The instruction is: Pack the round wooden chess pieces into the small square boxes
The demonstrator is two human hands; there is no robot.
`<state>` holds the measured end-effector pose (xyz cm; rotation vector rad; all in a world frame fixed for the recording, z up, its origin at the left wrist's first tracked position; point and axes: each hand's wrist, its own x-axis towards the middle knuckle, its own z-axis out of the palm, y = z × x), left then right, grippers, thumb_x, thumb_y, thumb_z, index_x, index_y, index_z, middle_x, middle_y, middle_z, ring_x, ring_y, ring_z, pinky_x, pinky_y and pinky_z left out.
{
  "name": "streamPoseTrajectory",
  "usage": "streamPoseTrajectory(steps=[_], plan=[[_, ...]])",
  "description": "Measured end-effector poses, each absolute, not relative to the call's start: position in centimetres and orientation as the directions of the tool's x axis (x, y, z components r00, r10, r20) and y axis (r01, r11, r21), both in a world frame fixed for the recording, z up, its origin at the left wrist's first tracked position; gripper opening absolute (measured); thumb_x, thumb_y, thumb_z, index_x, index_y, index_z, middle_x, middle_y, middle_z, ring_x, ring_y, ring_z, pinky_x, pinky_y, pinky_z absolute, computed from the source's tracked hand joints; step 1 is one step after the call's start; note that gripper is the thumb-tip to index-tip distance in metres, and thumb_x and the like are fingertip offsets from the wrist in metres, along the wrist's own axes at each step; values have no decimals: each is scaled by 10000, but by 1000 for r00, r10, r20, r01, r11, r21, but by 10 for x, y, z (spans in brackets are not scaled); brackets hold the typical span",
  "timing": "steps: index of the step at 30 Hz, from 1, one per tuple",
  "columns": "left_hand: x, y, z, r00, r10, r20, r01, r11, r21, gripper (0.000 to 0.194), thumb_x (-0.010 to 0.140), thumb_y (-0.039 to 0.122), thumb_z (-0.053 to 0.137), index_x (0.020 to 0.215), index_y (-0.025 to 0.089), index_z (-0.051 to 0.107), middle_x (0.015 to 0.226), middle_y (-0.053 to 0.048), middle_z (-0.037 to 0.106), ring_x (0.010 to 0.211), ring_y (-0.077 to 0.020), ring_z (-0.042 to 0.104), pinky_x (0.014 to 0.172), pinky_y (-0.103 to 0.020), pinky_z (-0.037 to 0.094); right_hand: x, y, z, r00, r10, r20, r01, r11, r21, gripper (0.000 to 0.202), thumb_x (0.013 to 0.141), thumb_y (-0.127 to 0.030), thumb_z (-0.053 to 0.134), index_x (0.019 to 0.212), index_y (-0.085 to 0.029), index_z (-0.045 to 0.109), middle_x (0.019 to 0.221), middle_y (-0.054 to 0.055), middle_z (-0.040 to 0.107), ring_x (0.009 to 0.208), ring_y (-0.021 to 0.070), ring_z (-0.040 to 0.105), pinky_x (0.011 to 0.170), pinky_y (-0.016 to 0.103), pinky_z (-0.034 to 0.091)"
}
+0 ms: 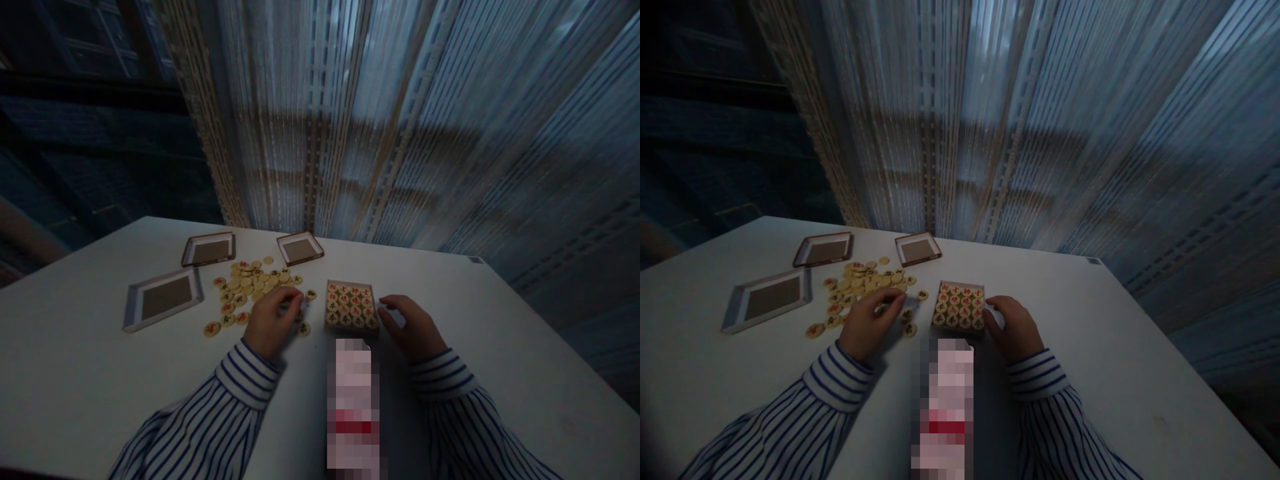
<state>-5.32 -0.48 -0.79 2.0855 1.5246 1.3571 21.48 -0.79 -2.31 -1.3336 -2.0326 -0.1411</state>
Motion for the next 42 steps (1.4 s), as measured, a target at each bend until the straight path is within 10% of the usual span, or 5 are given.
streamPoseTrajectory(steps=[42], plan=[[-120, -15, -10, -120, 785, 608, 754, -326, 570, 225, 800, 319, 483, 879, 164, 625, 830, -45, 661, 729, -154, 610, 702, -261, 493, 193, -16, -20, -287, 679, 676, 779, 576, -247, 135, 839, -264, 476, 891, -193, 579, 845, 81, 646, 802, 199, 607, 693, 366, 511]])
